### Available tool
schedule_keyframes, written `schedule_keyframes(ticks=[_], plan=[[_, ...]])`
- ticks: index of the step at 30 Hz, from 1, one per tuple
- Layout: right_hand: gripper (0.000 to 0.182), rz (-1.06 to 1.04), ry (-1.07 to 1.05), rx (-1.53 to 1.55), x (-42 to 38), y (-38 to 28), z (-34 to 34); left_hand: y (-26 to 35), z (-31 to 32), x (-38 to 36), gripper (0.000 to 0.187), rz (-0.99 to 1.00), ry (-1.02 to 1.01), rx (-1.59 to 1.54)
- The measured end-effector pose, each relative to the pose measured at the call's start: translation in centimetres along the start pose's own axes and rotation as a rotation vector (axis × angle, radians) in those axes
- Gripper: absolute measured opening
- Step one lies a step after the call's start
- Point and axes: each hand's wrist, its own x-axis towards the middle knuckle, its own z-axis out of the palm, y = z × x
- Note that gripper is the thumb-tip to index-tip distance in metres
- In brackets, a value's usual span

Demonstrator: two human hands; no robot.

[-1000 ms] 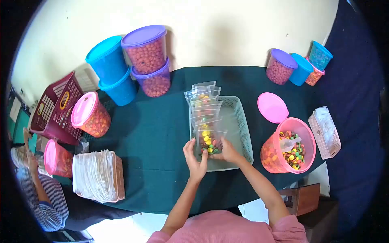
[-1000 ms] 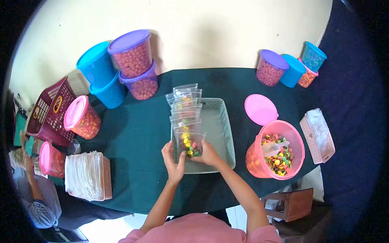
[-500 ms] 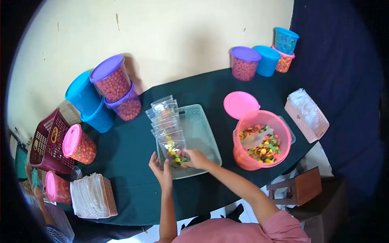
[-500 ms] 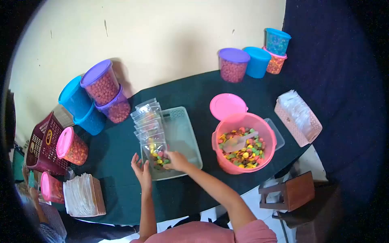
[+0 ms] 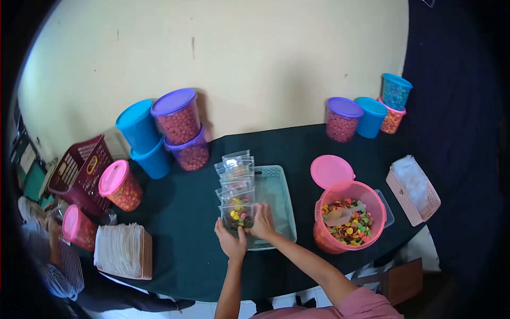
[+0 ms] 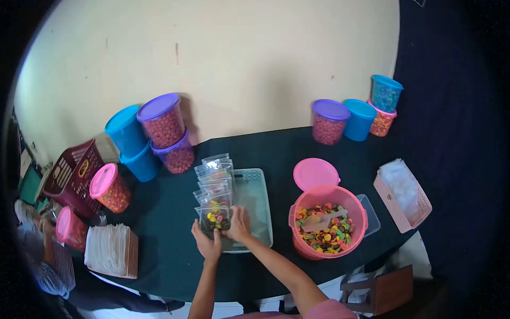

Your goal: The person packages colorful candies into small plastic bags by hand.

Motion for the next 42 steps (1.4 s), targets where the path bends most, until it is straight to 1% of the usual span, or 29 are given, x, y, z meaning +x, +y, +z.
schedule_keyframes(ticks=[2, 3, 4, 6, 7, 8, 10, 14, 16, 17, 18, 20, 24, 26, 27, 29, 30, 32, 35, 36, 38, 42], plan=[[0.098, -0.041, 0.187, -0.104, -0.2, -0.4, -0.5, 0.2, -0.1, 0.2, 0.060, 0.028, -0.030, -0.011], [0.109, -0.047, 0.190, -0.177, -0.2, -0.4, -0.5, 0.1, -0.1, 0.2, 0.061, 0.049, -0.020, 0.014], [0.109, -0.051, 0.175, -0.182, -0.1, -0.4, -0.6, 0.1, -0.1, 0.2, 0.061, 0.034, -0.014, 0.015], [0.102, 0.050, 0.004, 0.102, -0.3, -0.3, -0.7, 0.2, -0.2, 0.2, 0.062, 0.010, -0.074, 0.029], [0.102, 0.038, -0.013, 0.033, -0.3, 0.3, -0.3, 0.4, -0.2, 0.3, 0.062, -0.015, -0.092, 0.037], [0.102, 0.037, -0.016, 0.030, -0.1, 0.9, 0.0, 0.3, -0.2, 0.3, 0.062, -0.018, -0.091, 0.036], [0.102, -0.022, -0.101, 0.019, 0.2, 1.8, 0.6, 0.1, -0.1, 0.3, 0.063, 0.024, -0.104, 0.059], [0.099, -0.075, -0.128, 0.108, -0.2, 2.3, 1.9, 0.3, -0.3, 0.5, 0.065, 0.010, -0.125, 0.061], [0.103, -0.210, -0.083, 0.085, -0.4, 2.0, 3.1, 0.4, -0.3, 0.5, 0.065, 0.016, -0.109, 0.051], [0.109, -0.106, -0.165, 0.159, -0.2, 1.6, 3.0, 0.4, -0.4, 0.5, 0.065, 0.018, -0.111, 0.052], [0.109, -0.104, -0.163, 0.160, -0.2, 1.5, 3.0, 0.4, -0.4, 0.5, 0.064, 0.030, -0.105, 0.046], [0.097, -0.118, -0.149, 0.209, -0.3, 1.4, 2.8, 0.3, -0.5, 0.5, 0.063, 0.052, -0.089, 0.036], [0.096, -0.129, -0.119, 0.187, -0.6, 0.5, 2.4, 0.1, -0.4, 0.4, 0.063, 0.055, -0.084, 0.021], [0.096, -0.032, -0.139, 0.194, -0.8, 0.2, 2.4, 0.1, -0.5, 0.4, 0.063, 0.056, -0.069, 0.013], [0.096, -0.034, -0.141, 0.193, -0.8, 0.5, 2.6, 0.0, -0.5, 0.3, 0.063, 0.054, -0.066, 0.013], [0.102, -0.041, -0.173, 0.272, -0.6, 1.4, 2.8, -0.1, -0.5, 0.3, 0.062, 0.077, -0.054, -0.016], [0.102, -0.042, -0.173, 0.271, -0.6, 1.5, 2.9, -0.1, -0.5, 0.3, 0.062, 0.077, -0.053, -0.017], [0.109, -0.021, -0.191, 0.304, -0.6, 1.8, 3.0, -0.1, -0.6, 0.3, 0.061, 0.079, -0.055, -0.007], [0.114, -0.022, -0.192, 0.226, -0.8, 1.7, 2.8, 0.1, -0.6, 0.3, 0.060, 0.059, -0.063, 0.015], [0.114, -0.022, -0.189, 0.226, -0.8, 1.9, 2.7, 0.1, -0.6, 0.3, 0.060, 0.062, -0.064, 0.013], [0.116, -0.049, -0.256, 0.191, -0.8, 2.4, 2.3, 0.1, -0.7, 0.3, 0.060, 0.048, -0.078, -0.017], [0.115, -0.058, -0.210, 0.150, -0.1, 2.6, 2.0, -0.1, -0.6, 0.3, 0.060, 0.083, -0.061, -0.006]])
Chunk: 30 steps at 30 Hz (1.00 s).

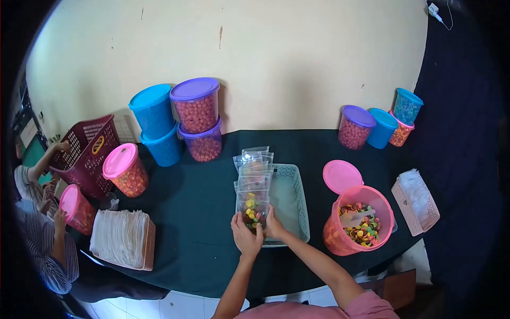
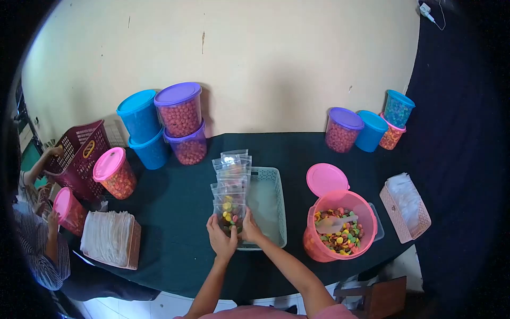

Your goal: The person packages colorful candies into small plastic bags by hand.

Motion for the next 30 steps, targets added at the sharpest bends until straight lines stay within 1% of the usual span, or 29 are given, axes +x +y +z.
schedule_keyframes(ticks=[2, 6, 8, 9, 11, 12, 14, 18, 20, 21, 24, 28, 30], plan=[[0.111, 0.078, 0.027, -0.086, 0.4, -0.3, -0.2, -0.1, 0.0, 0.0, 0.061, 0.008, -0.004, 0.018], [0.104, 0.095, 0.060, -0.119, 0.8, -1.7, -0.8, -0.1, -0.1, 0.0, 0.061, -0.003, -0.013, 0.002], [0.098, 0.184, 0.086, -0.178, 0.8, -2.0, -0.7, 0.0, -0.3, 0.0, 0.062, -0.005, -0.033, 0.006], [0.098, 0.185, 0.082, -0.178, 0.8, -1.8, -0.6, 0.0, -0.3, 0.1, 0.062, -0.009, -0.033, 0.006], [0.098, 0.080, 0.092, -0.208, 0.8, -1.1, -0.5, 0.0, -0.2, 0.0, 0.063, 0.004, -0.003, -0.018], [0.098, 0.083, 0.090, -0.209, 0.7, -0.8, -0.4, 0.1, -0.2, 0.0, 0.063, 0.001, -0.005, -0.019], [0.100, 0.024, 0.097, -0.171, 0.8, -0.2, -0.2, 0.2, -0.2, 0.1, 0.068, 0.008, 0.036, 0.034], [0.101, 0.085, 0.072, -0.163, 0.2, -0.7, -0.3, 0.0, 0.1, 0.2, 0.072, 0.000, 0.005, -0.054], [0.101, -0.061, 0.132, -0.116, -0.3, -0.7, -0.2, 0.2, 0.0, 0.2, 0.074, -0.031, -0.029, -0.060], [0.102, 0.050, 0.060, -0.110, -0.5, -1.3, -0.6, 0.2, 0.1, 0.2, 0.073, -0.035, -0.033, -0.041], [0.101, 0.095, 0.027, -0.100, -0.7, -0.9, -0.4, -0.2, 0.2, 0.0, 0.073, -0.018, -0.058, 0.004], [0.099, 0.055, 0.069, -0.114, -0.7, -0.7, -0.4, -0.4, 0.2, 0.0, 0.072, 0.025, -0.108, 0.057], [0.099, 0.053, 0.036, -0.142, -0.6, -1.1, -0.8, -0.2, -0.1, 0.1, 0.071, 0.047, -0.124, 0.074]])
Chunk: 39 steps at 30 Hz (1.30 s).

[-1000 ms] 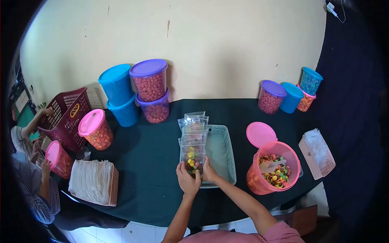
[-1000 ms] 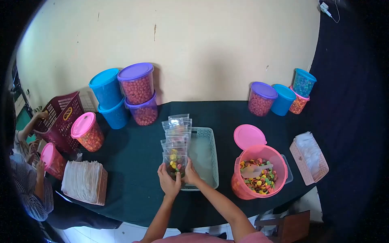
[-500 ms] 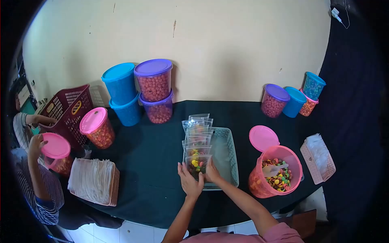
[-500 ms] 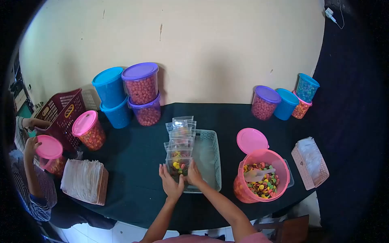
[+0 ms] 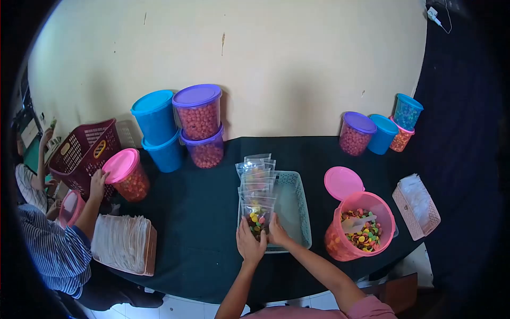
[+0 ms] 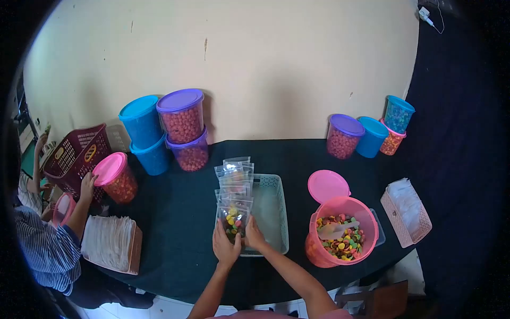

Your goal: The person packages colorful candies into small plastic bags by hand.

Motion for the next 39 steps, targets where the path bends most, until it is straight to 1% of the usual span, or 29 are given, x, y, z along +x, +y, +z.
schedule_keyframes(ticks=[1, 3, 4, 6, 7, 10, 12, 16, 19, 21, 26, 28, 30, 32, 33, 34, 35, 36, 37, 38, 39], plan=[[0.099, -0.005, 0.005, 0.000, 0.3, 0.2, 0.1, -0.1, 0.1, 0.0, 0.071, 0.005, 0.005, 0.000], [0.100, 0.094, -0.056, -0.091, 0.8, 0.1, 0.2, -0.3, 0.2, -0.2, 0.071, 0.020, 0.032, 0.010], [0.100, 0.089, -0.055, -0.094, 1.0, -0.2, 0.1, -0.4, 0.2, -0.2, 0.071, 0.021, 0.038, 0.009], [0.100, 0.192, -0.140, -0.098, 1.3, -0.7, -0.3, -0.2, 0.2, -0.2, 0.071, -0.010, 0.026, -0.017], [0.100, 0.190, -0.145, -0.107, 1.3, -0.6, -0.4, -0.1, 0.3, -0.2, 0.068, -0.030, 0.024, -0.030], [0.101, 0.168, -0.132, -0.063, 1.3, -0.1, -0.1, 0.0, 0.1, -0.2, 0.067, -0.041, 0.036, -0.057], [0.104, 0.051, -0.080, -0.008, 1.0, 0.8, 0.3, 0.0, 0.0, -0.2, 0.066, -0.049, 0.041, -0.059], [0.108, 0.001, -0.040, 0.091, 1.0, 1.8, 0.9, 0.0, 0.2, -0.1, 0.065, -0.018, 0.060, -0.032], [0.113, 0.043, -0.079, 0.120, 0.5, 2.0, 0.8, 0.1, 0.1, 0.0, 0.065, -0.021, 0.066, -0.054], [0.120, -0.038, -0.082, 0.070, 0.3, 1.6, 0.6, 0.0, 0.1, -0.1, 0.064, -0.007, 0.080, -0.027], [0.125, 0.088, -0.127, 0.133, -0.5, -0.6, -1.0, -0.4, -0.3, 0.2, 0.062, -0.025, 0.020, -0.166], [0.126, 0.032, -0.021, 0.208, -1.2, -1.2, -1.7, -1.2, -0.3, 0.2, 0.060, -0.100, 0.020, -0.298], [0.125, 0.064, 0.008, 0.179, -2.8, -2.2, -3.0, -1.6, -0.9, 0.5, 0.055, -0.220, -0.009, -0.397], [0.121, 0.006, 0.087, 0.155, -4.8, -3.3, -4.5, 1.3, -3.2, 1.0, 0.051, -0.374, 0.012, -0.572], [0.109, -0.061, 0.103, 0.207, -6.3, -4.5, -5.7, 1.6, -3.1, 1.0, 0.048, -0.334, 0.058, -0.671], [0.109, -0.041, 0.127, 0.207, -8.3, -6.1, -7.3, 2.0, -2.9, 0.9, 0.046, -0.298, 0.102, -0.772], [0.105, -0.079, 0.097, 0.331, -10.6, -7.7, -9.2, 3.6, -3.5, 0.8, 0.044, -0.247, 0.098, -0.773], [0.100, -0.119, 0.066, 0.452, -12.8, -9.1, -11.0, 5.8, -4.1, 0.8, 0.044, -0.243, 0.072, -0.782], [0.100, -0.103, 0.086, 0.447, -15.0, -10.3, -12.9, 8.5, -4.6, 0.7, 0.044, -0.175, 0.029, -0.854], [0.098, -0.096, 0.055, 0.502, -17.4, -11.2, -14.9, 10.5, -4.5, 0.2, 0.044, -0.109, -0.012, -0.927], [0.096, -0.089, 0.025, 0.557, -19.6, -11.5, -16.7, 12.0, -4.0, -0.7, 0.050, -0.091, -0.154, -0.959]])
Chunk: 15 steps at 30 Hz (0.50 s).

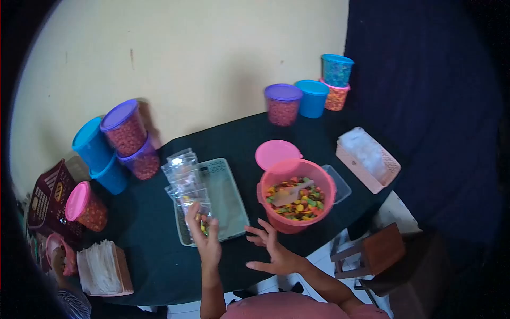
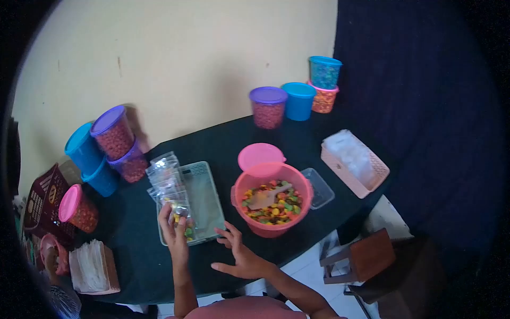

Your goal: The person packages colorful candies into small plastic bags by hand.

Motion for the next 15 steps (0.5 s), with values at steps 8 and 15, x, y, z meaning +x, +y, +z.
schedule_keyframes(ticks=[8, 15], plan=[[0.082, 0.042, 0.286, -0.021, -15.4, -3.0, -8.8, -3.8, 12.9, -7.6, 0.068, 0.236, -0.496, 0.773], [0.068, 0.234, 0.453, -0.010, -21.6, -1.2, -13.8, -1.9, 13.1, -7.6, 0.058, 0.151, -0.411, 0.883]])
